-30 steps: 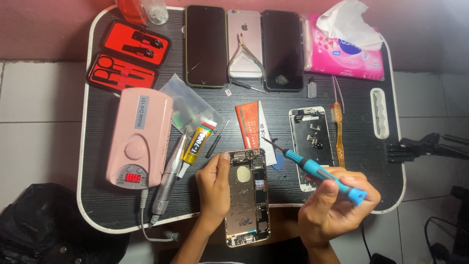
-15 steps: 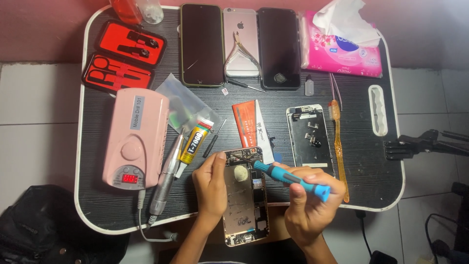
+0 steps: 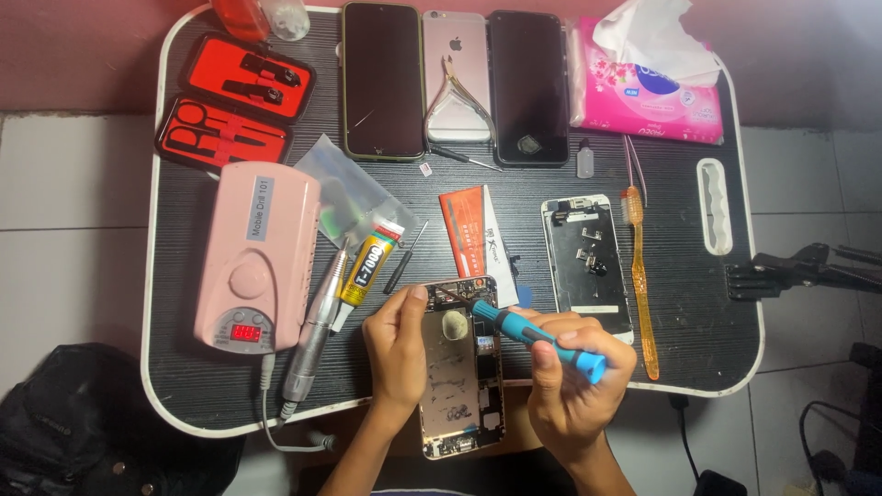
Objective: A person uses a precision screwdriver to work on the internal components of a disassembled smartphone.
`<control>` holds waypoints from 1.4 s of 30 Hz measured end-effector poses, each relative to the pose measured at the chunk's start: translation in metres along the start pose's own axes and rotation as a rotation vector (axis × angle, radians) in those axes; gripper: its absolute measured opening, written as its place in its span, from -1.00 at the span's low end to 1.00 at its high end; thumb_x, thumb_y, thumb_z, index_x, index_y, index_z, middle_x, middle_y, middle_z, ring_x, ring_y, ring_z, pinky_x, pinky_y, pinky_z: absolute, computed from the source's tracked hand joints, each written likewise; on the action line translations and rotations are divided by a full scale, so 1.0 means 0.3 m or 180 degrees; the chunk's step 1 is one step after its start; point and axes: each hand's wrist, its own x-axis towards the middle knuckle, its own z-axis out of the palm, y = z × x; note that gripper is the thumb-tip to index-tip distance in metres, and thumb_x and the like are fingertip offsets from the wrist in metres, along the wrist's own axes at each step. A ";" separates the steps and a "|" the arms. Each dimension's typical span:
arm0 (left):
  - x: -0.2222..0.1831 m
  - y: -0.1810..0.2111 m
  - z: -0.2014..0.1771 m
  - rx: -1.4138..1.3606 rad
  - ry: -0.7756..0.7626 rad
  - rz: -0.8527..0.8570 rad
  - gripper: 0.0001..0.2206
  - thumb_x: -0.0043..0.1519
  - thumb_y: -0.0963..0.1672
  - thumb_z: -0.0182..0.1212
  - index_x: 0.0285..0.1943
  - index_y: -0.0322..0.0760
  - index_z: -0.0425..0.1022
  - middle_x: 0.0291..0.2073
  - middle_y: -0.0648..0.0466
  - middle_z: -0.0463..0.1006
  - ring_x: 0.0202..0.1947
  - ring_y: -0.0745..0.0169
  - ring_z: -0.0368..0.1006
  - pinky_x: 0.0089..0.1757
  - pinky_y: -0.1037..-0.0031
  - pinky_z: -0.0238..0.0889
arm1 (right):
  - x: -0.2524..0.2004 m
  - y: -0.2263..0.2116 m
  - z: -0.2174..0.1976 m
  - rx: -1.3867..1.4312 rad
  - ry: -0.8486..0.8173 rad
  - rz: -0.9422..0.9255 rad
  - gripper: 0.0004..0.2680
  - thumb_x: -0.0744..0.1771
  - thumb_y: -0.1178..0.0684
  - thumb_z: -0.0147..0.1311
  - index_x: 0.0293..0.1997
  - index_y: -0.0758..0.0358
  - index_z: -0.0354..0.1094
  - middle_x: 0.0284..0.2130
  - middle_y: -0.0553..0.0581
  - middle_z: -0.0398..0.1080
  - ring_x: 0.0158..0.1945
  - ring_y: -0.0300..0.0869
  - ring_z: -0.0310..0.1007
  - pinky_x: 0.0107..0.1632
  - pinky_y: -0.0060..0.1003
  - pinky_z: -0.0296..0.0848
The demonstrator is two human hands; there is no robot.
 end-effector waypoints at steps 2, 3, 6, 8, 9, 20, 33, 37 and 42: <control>-0.001 0.002 -0.005 -0.0090 -0.0051 -0.0034 -0.61 0.34 -0.08 0.00 -0.58 -0.09 0.00 -0.65 0.29 -0.04 -0.56 0.46 -0.14 -0.46 0.46 -0.26 | 0.005 -0.002 0.001 -0.0022 0.0001 -0.0010 -0.84 0.41 0.22 -0.07 0.02 0.21 0.00 -0.33 0.28 0.29 -0.24 0.08 0.54 0.04 0.12 0.71; -0.003 0.002 -0.007 -0.0179 -0.0104 -0.0071 -0.63 0.28 -0.09 0.01 -0.60 -0.09 0.02 -0.68 0.30 -0.03 -0.59 0.46 -0.14 -0.48 0.44 -0.27 | 0.006 -0.004 0.001 -0.0046 0.0003 -0.0017 -0.85 0.41 0.22 -0.07 0.02 0.21 0.01 -0.34 0.27 0.29 -0.25 0.07 0.55 0.03 0.08 0.72; -0.001 -0.016 -0.001 -0.0213 -0.0095 -0.0072 -0.63 0.32 -0.15 0.03 -0.60 -0.11 0.10 -0.66 0.29 0.04 -0.57 0.47 -0.09 -0.47 0.48 -0.20 | 0.006 -0.002 0.001 -0.0008 -0.0007 -0.0020 -0.84 0.41 0.22 -0.07 0.02 0.21 0.00 -0.34 0.27 0.29 -0.25 0.07 0.53 0.02 0.10 0.72; -0.003 -0.011 -0.003 -0.0169 -0.0063 -0.0119 -0.64 0.32 -0.14 0.03 -0.59 -0.12 0.11 -0.65 0.29 0.03 -0.55 0.47 -0.09 -0.46 0.47 -0.18 | -0.001 0.004 -0.001 -0.0005 -0.0003 -0.0006 -0.84 0.41 0.22 -0.07 0.02 0.21 0.00 -0.34 0.26 0.29 -0.25 0.05 0.52 0.02 0.10 0.71; -0.003 -0.008 -0.003 -0.0126 -0.0026 -0.0160 -0.64 0.32 -0.13 0.04 -0.58 -0.13 0.11 -0.64 0.29 0.03 -0.54 0.46 -0.09 -0.44 0.46 -0.17 | -0.003 0.007 -0.002 0.0002 0.0000 0.0002 -0.84 0.41 0.21 -0.06 0.03 0.21 0.01 -0.34 0.26 0.28 -0.25 0.04 0.52 0.03 0.10 0.70; -0.001 -0.007 -0.005 0.0153 -0.0015 -0.0073 -0.61 0.33 -0.12 0.05 -0.59 -0.12 0.07 -0.67 0.30 -0.02 -0.58 0.46 -0.13 -0.46 0.45 -0.23 | 0.039 -0.016 -0.050 -0.0686 0.0782 -0.0137 -0.83 0.45 0.00 -0.05 0.02 0.16 0.00 -0.37 0.17 0.20 -0.39 -0.08 0.34 -0.21 -0.16 0.54; 0.002 0.002 -0.017 0.0261 -0.0054 -0.0421 -0.68 0.35 -0.10 0.09 -0.53 -0.22 0.34 -0.61 0.30 0.08 -0.53 0.43 -0.03 -0.41 0.49 -0.09 | 0.017 -0.012 -0.456 -0.1759 0.1872 0.0257 -0.61 0.58 0.04 0.09 0.50 0.01 -0.19 -0.07 0.61 0.35 -0.17 0.21 0.48 0.02 0.06 0.70; 0.023 0.036 -0.020 -0.0178 0.0015 -0.0961 -0.77 0.29 -0.13 0.09 -0.23 -0.40 0.63 -0.33 0.14 0.58 -0.24 0.33 0.42 -0.13 0.47 0.29 | 0.013 -0.013 -0.431 -0.1798 0.1963 0.0359 -0.65 0.55 0.01 0.07 0.38 0.02 -0.17 -0.13 0.58 0.37 -0.24 0.22 0.49 -0.23 -0.07 0.56; 0.029 0.044 -0.075 0.0117 0.0786 -0.1813 -0.37 0.10 -0.05 0.17 0.33 -0.59 0.34 0.17 -0.12 0.51 0.22 0.19 0.39 0.17 0.49 0.17 | 0.011 0.004 -0.405 -0.1567 0.2125 0.0287 -0.69 0.51 0.04 0.10 0.18 0.10 -0.14 -0.15 0.55 0.35 -0.28 0.13 0.45 -0.25 -0.13 0.57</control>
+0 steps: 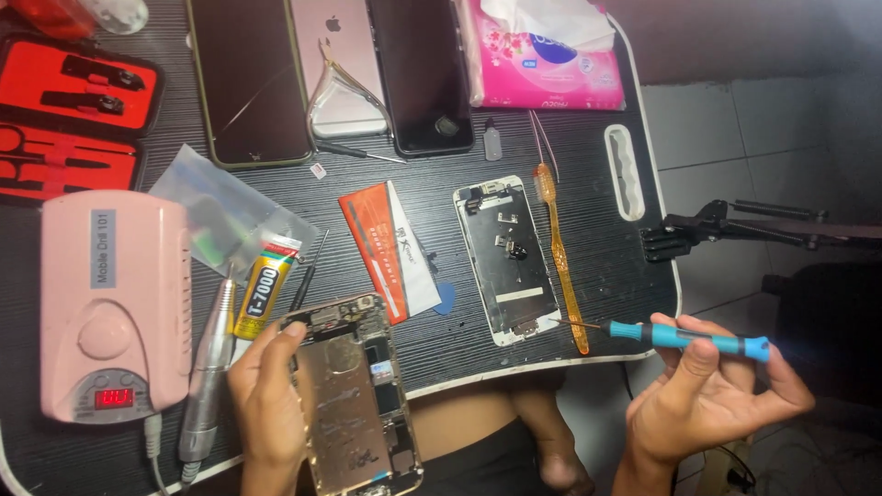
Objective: A person uses a precision screwdriver to work on the internal components of a disassembled smartphone.
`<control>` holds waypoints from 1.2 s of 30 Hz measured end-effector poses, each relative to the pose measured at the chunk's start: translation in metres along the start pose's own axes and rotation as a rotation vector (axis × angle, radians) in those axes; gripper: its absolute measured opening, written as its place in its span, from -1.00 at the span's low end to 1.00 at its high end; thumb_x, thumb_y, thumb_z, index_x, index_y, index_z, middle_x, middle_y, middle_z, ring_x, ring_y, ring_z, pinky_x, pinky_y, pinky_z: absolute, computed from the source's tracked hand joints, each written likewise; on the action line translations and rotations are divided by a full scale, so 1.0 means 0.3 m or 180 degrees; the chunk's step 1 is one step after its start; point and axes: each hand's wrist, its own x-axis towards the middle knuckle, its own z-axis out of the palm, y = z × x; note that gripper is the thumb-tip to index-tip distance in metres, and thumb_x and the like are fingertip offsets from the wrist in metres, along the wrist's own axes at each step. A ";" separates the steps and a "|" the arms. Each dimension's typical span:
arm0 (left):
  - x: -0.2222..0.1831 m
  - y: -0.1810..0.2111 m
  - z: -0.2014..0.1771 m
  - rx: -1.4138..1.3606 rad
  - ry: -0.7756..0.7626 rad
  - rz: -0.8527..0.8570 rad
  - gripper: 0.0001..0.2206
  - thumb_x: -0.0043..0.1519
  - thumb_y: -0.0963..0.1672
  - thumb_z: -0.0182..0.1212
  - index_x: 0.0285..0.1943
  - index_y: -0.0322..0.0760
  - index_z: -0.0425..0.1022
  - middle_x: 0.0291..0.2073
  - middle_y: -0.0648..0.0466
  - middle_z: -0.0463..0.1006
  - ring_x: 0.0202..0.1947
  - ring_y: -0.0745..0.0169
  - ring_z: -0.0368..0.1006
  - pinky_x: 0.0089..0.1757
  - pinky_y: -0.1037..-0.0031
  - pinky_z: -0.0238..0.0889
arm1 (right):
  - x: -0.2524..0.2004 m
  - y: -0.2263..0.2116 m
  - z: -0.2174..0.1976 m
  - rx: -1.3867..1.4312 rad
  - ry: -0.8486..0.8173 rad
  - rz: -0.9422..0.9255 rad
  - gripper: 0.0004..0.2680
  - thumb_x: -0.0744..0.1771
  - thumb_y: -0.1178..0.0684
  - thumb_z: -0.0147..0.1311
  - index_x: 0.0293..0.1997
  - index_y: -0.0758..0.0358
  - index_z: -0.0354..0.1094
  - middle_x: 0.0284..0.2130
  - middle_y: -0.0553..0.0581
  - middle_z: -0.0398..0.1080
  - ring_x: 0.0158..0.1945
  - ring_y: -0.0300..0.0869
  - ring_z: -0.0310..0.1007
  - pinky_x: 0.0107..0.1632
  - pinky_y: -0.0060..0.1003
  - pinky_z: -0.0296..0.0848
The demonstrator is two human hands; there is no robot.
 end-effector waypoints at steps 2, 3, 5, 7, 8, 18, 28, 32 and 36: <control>-0.003 -0.007 -0.032 -0.0048 -0.0066 0.0260 -0.56 0.19 -0.10 0.15 0.18 -0.54 0.45 0.00 -0.05 0.53 0.08 0.23 0.41 0.09 0.52 0.20 | 0.004 0.024 -0.016 0.0028 -0.0017 -0.0058 -0.71 0.51 0.10 0.08 0.19 0.10 -0.14 -0.19 0.56 0.32 -0.27 0.15 0.43 -0.24 -0.10 0.58; -0.004 -0.011 -0.049 -0.0120 -0.0106 0.0531 -0.72 0.27 -0.14 0.12 0.02 -0.50 0.56 -0.17 0.02 0.54 -0.06 0.27 0.43 0.00 0.55 0.23 | 0.006 0.037 -0.022 0.0087 -0.0054 -0.0120 -0.72 0.51 0.15 0.06 0.19 0.10 -0.13 -0.22 0.57 0.29 -0.27 0.16 0.42 -0.22 -0.08 0.59; -0.015 0.010 -0.050 -0.0042 -0.0158 0.0614 -0.71 0.28 -0.15 0.09 0.06 -0.50 0.55 -0.11 0.01 0.55 -0.01 0.25 0.42 0.05 0.53 0.22 | 0.007 0.039 -0.026 0.0060 -0.0051 -0.0120 -0.72 0.51 0.17 0.04 0.20 0.12 -0.13 -0.21 0.54 0.27 -0.25 0.15 0.42 -0.21 -0.08 0.61; -0.011 0.014 -0.054 0.0031 -0.0196 0.0700 -0.69 0.29 -0.15 0.05 0.10 -0.50 0.54 -0.06 0.00 0.57 0.04 0.23 0.42 0.10 0.51 0.21 | 0.008 0.038 -0.023 0.0044 -0.0057 -0.0119 -0.73 0.51 0.19 0.03 0.20 0.13 -0.12 -0.20 0.52 0.24 -0.23 0.13 0.41 -0.19 -0.07 0.62; -0.003 0.005 -0.055 -0.0024 -0.0187 0.0745 -0.70 0.29 -0.15 0.06 0.09 -0.50 0.54 -0.05 0.01 0.56 0.05 0.26 0.41 0.10 0.53 0.21 | 0.008 0.037 -0.022 0.0032 -0.0060 -0.0162 -0.73 0.50 0.18 0.03 0.21 0.14 -0.12 -0.16 0.51 0.22 -0.21 0.13 0.40 -0.19 -0.04 0.63; 0.007 -0.017 -0.027 -0.0217 -0.0303 0.0953 -0.73 0.31 -0.18 0.03 0.06 -0.48 0.55 -0.07 0.08 0.53 0.04 0.34 0.39 0.09 0.56 0.21 | -0.037 0.011 -0.005 0.0014 -0.0556 -0.0062 -0.71 0.44 0.22 -0.01 0.16 0.15 -0.14 -0.28 0.51 0.24 -0.30 0.14 0.46 -0.19 -0.01 0.69; -0.013 0.000 -0.010 0.0067 -0.0106 0.0866 -0.59 0.17 -0.15 0.08 0.18 -0.53 0.52 0.11 -0.10 0.60 0.20 0.07 0.47 0.16 0.36 0.27 | -0.151 -0.062 0.171 0.0579 -0.0916 -0.0248 -0.63 0.31 0.30 0.08 -0.10 0.06 -0.23 -0.34 0.63 0.41 -0.31 0.32 0.61 -0.17 0.02 0.70; 0.001 -0.047 -0.036 0.0357 -0.0075 0.0755 -0.74 0.18 -0.11 0.15 -0.17 -0.51 0.56 -0.16 -0.01 0.56 -0.01 0.16 0.42 0.02 0.40 0.23 | -0.181 -0.081 0.212 0.0623 -0.0972 -0.0270 -0.63 0.30 0.33 0.07 -0.09 0.08 -0.22 -0.36 0.58 0.41 -0.32 0.24 0.61 -0.15 0.05 0.73; 0.037 -0.110 -0.045 0.0288 -0.0191 0.1024 -0.77 0.20 -0.13 0.18 -0.39 -0.49 0.52 -0.49 0.15 0.33 -0.36 0.31 0.24 -0.28 0.50 0.12 | -0.203 -0.085 0.244 0.0681 -0.0737 -0.0183 -0.64 0.30 0.31 0.07 -0.10 0.08 -0.20 -0.33 0.60 0.42 -0.34 0.26 0.63 -0.27 -0.06 0.71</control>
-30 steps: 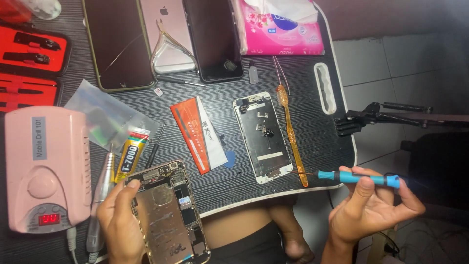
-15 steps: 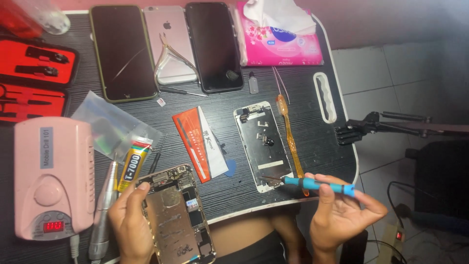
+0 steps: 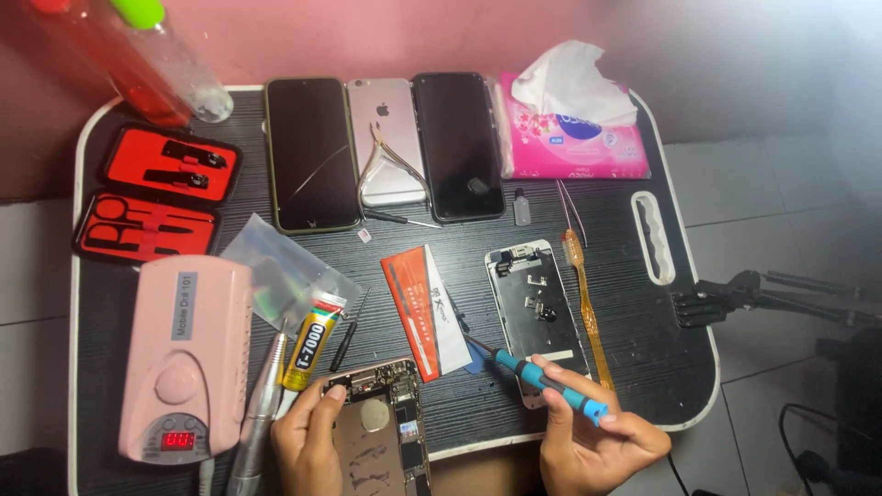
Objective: A person uses a precision screwdriver to work on the internal components of a disassembled smartphone.
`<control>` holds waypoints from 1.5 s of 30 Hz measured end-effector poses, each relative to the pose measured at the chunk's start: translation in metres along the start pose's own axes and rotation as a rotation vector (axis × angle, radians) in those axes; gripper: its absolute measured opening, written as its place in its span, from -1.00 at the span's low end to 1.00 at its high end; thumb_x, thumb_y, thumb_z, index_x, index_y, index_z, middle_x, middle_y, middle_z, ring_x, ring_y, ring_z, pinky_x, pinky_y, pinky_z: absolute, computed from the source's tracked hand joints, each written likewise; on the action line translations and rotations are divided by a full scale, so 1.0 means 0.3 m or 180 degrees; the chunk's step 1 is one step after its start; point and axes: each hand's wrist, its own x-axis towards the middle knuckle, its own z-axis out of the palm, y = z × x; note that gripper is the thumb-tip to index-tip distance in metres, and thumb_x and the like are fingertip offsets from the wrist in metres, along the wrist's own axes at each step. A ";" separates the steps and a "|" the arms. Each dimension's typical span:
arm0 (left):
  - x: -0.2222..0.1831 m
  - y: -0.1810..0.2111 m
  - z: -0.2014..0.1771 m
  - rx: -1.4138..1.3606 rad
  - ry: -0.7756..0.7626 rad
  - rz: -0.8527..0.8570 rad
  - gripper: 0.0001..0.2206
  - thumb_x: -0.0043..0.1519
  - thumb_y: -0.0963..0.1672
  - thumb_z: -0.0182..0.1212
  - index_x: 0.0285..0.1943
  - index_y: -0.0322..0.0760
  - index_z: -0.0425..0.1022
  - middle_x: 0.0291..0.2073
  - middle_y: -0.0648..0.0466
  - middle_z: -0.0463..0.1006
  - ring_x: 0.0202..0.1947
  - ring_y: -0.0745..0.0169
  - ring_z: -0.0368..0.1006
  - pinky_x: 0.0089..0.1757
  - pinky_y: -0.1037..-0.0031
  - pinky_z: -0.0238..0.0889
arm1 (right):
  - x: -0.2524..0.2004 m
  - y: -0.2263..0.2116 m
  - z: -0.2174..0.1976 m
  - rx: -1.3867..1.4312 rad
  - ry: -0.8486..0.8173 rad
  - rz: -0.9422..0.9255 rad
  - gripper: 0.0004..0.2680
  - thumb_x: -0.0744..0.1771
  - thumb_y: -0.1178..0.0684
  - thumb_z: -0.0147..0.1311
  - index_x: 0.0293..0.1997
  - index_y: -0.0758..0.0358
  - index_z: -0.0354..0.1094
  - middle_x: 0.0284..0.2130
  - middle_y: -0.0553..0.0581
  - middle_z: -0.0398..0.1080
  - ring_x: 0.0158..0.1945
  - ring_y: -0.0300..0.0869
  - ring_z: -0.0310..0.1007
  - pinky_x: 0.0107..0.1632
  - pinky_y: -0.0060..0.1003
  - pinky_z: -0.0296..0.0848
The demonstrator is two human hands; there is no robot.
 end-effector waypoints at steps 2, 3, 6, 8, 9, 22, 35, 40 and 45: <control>0.006 -0.045 0.001 -0.0055 0.0083 -0.0010 -0.77 0.19 -0.13 0.21 -0.42 -0.48 0.47 -0.49 0.19 0.28 -0.38 0.35 0.20 -0.32 0.52 0.12 | 0.000 -0.011 0.011 -0.0042 -0.0027 -0.0007 -0.65 0.31 0.30 0.06 -0.09 0.09 -0.20 -0.32 0.55 0.43 -0.32 0.26 0.64 -0.22 -0.06 0.72; 0.011 -0.067 0.005 -0.0109 0.0154 -0.0038 -0.76 0.17 -0.14 0.24 -0.45 -0.47 0.41 -0.50 0.22 0.23 -0.39 0.39 0.16 -0.36 0.54 0.13 | 0.002 -0.015 0.017 -0.0104 -0.0058 -0.0008 -0.66 0.32 0.30 0.05 -0.08 0.10 -0.21 -0.31 0.50 0.45 -0.30 0.25 0.64 -0.17 -0.06 0.73; 0.018 -0.077 -0.001 0.0033 0.0027 0.0139 -0.76 0.17 -0.13 0.22 -0.50 -0.43 0.46 -0.63 0.24 -0.01 -0.57 0.41 -0.10 -0.48 0.52 -0.25 | 0.005 -0.056 0.048 -0.0364 0.0102 0.0308 -0.68 0.35 0.23 0.06 -0.07 0.09 -0.20 -0.32 0.42 0.50 -0.31 0.12 0.67 -0.56 -0.44 0.53; 0.016 -0.074 -0.005 0.0049 -0.0041 0.0198 -0.75 0.18 -0.12 0.21 -0.53 -0.38 0.41 -0.63 0.24 -0.04 -0.58 0.41 -0.12 -0.48 0.50 -0.28 | 0.002 -0.063 0.054 -0.0408 0.0117 0.0335 -0.68 0.35 0.23 0.06 -0.08 0.10 -0.20 -0.31 0.41 0.51 -0.30 0.13 0.68 -0.53 -0.46 0.53; 0.015 -0.074 -0.006 0.0069 -0.0122 0.0251 -0.72 0.19 -0.11 0.19 -0.57 -0.32 0.36 -0.64 0.25 -0.07 -0.59 0.41 -0.14 -0.48 0.48 -0.30 | 0.001 -0.066 0.056 -0.0462 0.0137 0.0365 -0.68 0.35 0.23 0.06 -0.08 0.10 -0.20 -0.30 0.40 0.51 -0.28 0.14 0.68 -0.50 -0.47 0.52; 0.009 -0.010 0.021 0.0023 0.0008 0.0351 -0.73 0.21 -0.11 0.19 -0.53 -0.38 0.46 -0.65 0.22 0.22 -0.53 0.39 0.12 -0.43 0.51 0.03 | 0.319 0.049 0.134 0.0277 -0.0745 -0.0393 -0.63 0.35 0.48 -0.07 -0.10 0.11 -0.27 -0.24 0.69 0.35 -0.12 0.33 0.56 0.05 0.06 0.61; 0.016 0.002 0.017 0.0249 -0.0052 0.0478 -0.74 0.21 -0.09 0.17 -0.50 -0.35 0.48 -0.66 0.23 0.23 -0.54 0.39 0.13 -0.44 0.51 0.05 | 0.359 0.100 0.241 0.0301 -0.1518 -0.0770 -0.68 0.33 0.37 0.11 -0.24 0.25 -0.15 -0.20 0.59 0.46 -0.08 0.26 0.63 -0.19 -0.20 0.72; 0.012 0.009 0.020 0.0227 -0.0064 0.0545 -0.74 0.21 -0.10 0.16 -0.52 -0.33 0.49 -0.70 0.24 0.22 -0.58 0.40 0.11 -0.46 0.52 0.02 | 0.358 0.086 0.238 0.0187 -0.1529 -0.0758 -0.68 0.33 0.37 0.11 -0.29 0.25 -0.16 -0.20 0.58 0.47 -0.07 0.26 0.63 -0.20 -0.21 0.72; 0.012 0.033 0.020 0.0198 -0.0102 0.0621 -0.76 0.20 -0.10 0.13 -0.43 -0.36 0.59 -0.65 0.23 0.42 -0.52 0.41 0.26 -0.40 0.55 0.19 | 0.353 0.080 0.233 0.0320 -0.1313 -0.0719 -0.65 0.34 0.45 0.01 -0.10 0.19 -0.20 -0.23 0.65 0.41 -0.11 0.31 0.60 -0.13 -0.11 0.69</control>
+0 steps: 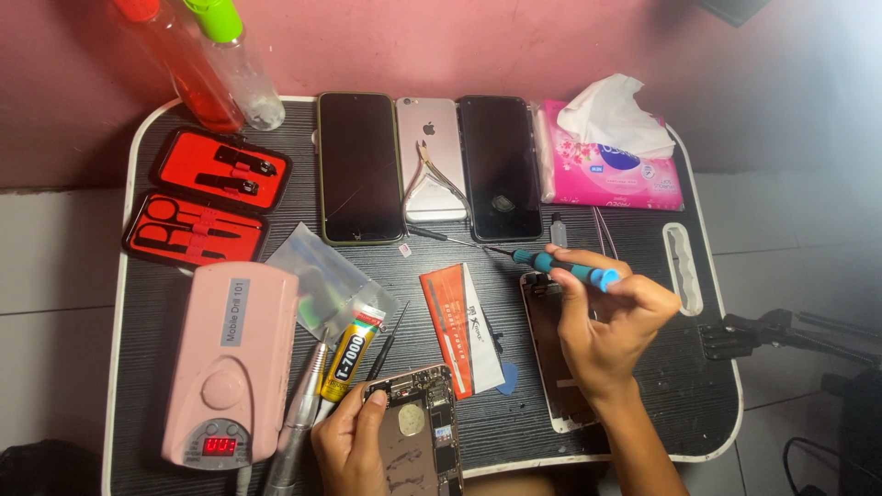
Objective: A person uses a precision screwdriver to work on the internal components of a disassembled smartphone.
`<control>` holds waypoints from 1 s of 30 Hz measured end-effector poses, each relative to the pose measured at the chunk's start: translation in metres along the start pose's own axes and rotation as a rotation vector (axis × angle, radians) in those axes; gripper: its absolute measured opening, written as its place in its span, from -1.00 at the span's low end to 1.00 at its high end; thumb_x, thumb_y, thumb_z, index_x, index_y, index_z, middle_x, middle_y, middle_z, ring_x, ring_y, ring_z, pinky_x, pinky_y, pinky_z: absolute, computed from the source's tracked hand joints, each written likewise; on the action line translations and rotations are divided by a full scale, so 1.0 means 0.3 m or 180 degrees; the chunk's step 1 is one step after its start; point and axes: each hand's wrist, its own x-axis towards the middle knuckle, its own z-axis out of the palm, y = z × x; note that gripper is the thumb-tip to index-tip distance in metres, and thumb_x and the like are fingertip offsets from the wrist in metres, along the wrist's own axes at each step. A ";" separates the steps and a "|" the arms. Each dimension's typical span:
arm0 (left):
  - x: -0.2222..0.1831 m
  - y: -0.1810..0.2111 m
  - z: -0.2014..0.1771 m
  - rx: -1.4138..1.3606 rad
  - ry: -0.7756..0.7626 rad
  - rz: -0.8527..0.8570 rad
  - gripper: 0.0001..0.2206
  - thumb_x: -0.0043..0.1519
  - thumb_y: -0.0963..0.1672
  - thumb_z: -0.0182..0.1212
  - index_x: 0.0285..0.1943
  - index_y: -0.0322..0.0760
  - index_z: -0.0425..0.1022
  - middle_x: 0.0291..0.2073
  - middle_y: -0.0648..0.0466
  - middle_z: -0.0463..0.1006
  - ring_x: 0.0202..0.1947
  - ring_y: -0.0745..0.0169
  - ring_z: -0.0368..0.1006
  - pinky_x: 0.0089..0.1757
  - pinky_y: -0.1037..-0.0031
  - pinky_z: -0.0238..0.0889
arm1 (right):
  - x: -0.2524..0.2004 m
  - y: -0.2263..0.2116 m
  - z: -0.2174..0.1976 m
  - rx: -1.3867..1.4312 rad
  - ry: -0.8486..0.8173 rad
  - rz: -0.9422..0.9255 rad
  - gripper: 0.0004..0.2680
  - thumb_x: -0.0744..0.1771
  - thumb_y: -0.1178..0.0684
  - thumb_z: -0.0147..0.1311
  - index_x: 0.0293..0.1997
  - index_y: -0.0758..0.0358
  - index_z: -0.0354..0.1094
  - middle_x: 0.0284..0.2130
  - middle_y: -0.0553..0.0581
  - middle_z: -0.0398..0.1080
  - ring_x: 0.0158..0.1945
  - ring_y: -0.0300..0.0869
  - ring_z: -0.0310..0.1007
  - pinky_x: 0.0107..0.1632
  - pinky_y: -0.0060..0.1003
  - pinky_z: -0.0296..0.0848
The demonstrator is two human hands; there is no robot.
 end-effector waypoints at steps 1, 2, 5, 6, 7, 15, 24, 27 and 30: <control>0.001 0.003 0.001 -0.0002 0.0004 -0.0002 -0.76 0.20 -0.10 0.13 -0.43 -0.36 0.59 -0.65 0.23 0.42 -0.52 0.41 0.26 -0.40 0.55 0.19 | 0.003 -0.014 0.002 0.0002 -0.0004 -0.0001 -0.65 0.34 0.45 0.01 -0.10 0.19 -0.20 -0.23 0.65 0.41 -0.11 0.31 0.60 -0.13 -0.11 0.69; 0.001 0.006 0.000 0.0007 -0.0007 0.0000 -0.76 0.21 -0.10 0.13 -0.44 -0.35 0.59 -0.65 0.22 0.43 -0.51 0.40 0.27 -0.39 0.54 0.19 | 0.005 -0.028 0.004 0.0034 0.0155 0.0127 -0.65 0.35 0.47 -0.04 -0.08 0.16 -0.23 -0.25 0.64 0.36 -0.13 0.32 0.58 -0.05 -0.03 0.66; -0.002 0.005 0.000 -0.0019 -0.0013 -0.0045 -0.75 0.21 -0.10 0.13 -0.46 -0.35 0.57 -0.66 0.22 0.40 -0.52 0.39 0.25 -0.41 0.52 0.17 | -0.001 -0.054 -0.009 0.0199 0.0447 0.0487 -0.66 0.39 0.41 -0.08 -0.06 0.08 -0.25 -0.23 0.62 0.32 -0.15 0.32 0.54 0.01 0.05 0.64; -0.002 0.003 0.001 -0.0053 -0.0009 -0.0086 -0.75 0.21 -0.10 0.13 -0.46 -0.36 0.56 -0.67 0.21 0.37 -0.54 0.39 0.23 -0.43 0.51 0.15 | -0.004 -0.061 -0.016 0.0332 0.0585 0.0716 -0.68 0.43 0.34 -0.07 -0.06 0.03 -0.26 -0.19 0.61 0.33 -0.16 0.31 0.53 -0.02 0.05 0.65; -0.001 0.008 0.002 -0.0052 -0.0003 -0.0085 -0.75 0.21 -0.10 0.13 -0.46 -0.36 0.56 -0.67 0.21 0.37 -0.54 0.39 0.23 -0.43 0.51 0.15 | -0.010 -0.063 -0.028 0.0338 0.0582 0.0715 -0.68 0.43 0.34 -0.07 -0.06 0.03 -0.26 -0.19 0.61 0.33 -0.16 0.31 0.53 -0.02 0.05 0.65; 0.001 0.008 -0.002 0.0098 -0.0043 0.0051 -0.76 0.25 -0.12 0.12 -0.47 -0.32 0.51 -0.66 0.23 0.31 -0.50 0.39 0.16 -0.40 0.49 0.14 | -0.067 -0.060 -0.108 0.0989 0.1142 0.1625 -0.73 0.47 0.18 0.00 0.03 -0.05 -0.16 -0.10 0.40 0.39 -0.08 0.18 0.58 -0.06 -0.15 0.66; -0.002 0.019 -0.006 0.0004 -0.0132 0.0213 -0.67 0.30 -0.13 0.08 -0.57 -0.25 0.25 -0.66 0.23 0.12 -0.52 0.36 0.01 -0.43 0.45 -0.04 | -0.109 -0.110 -0.172 0.1329 0.1216 0.1900 -0.75 0.45 0.15 0.04 0.08 -0.06 -0.06 -0.06 0.33 0.40 -0.03 0.12 0.61 -0.30 -0.53 0.59; -0.005 0.009 -0.005 0.0060 -0.0144 0.0186 -0.63 0.31 -0.12 0.09 -0.57 -0.23 0.12 -0.64 0.22 0.02 -0.52 0.34 -0.07 -0.43 0.42 -0.14 | -0.115 -0.129 -0.182 0.1371 0.1189 0.1892 -0.75 0.45 0.11 0.07 0.09 -0.06 -0.03 -0.06 0.28 0.40 -0.02 0.09 0.61 -0.29 -0.53 0.60; -0.004 0.025 0.009 -0.0031 -0.0248 0.0214 -0.63 0.33 -0.13 0.11 -0.58 -0.20 0.15 -0.68 0.24 0.06 -0.55 0.41 -0.04 -0.45 0.44 -0.12 | -0.124 -0.141 -0.182 0.1366 0.1207 0.1935 -0.75 0.44 0.11 0.08 0.09 -0.06 -0.03 -0.05 0.26 0.40 -0.01 0.08 0.61 -0.29 -0.53 0.59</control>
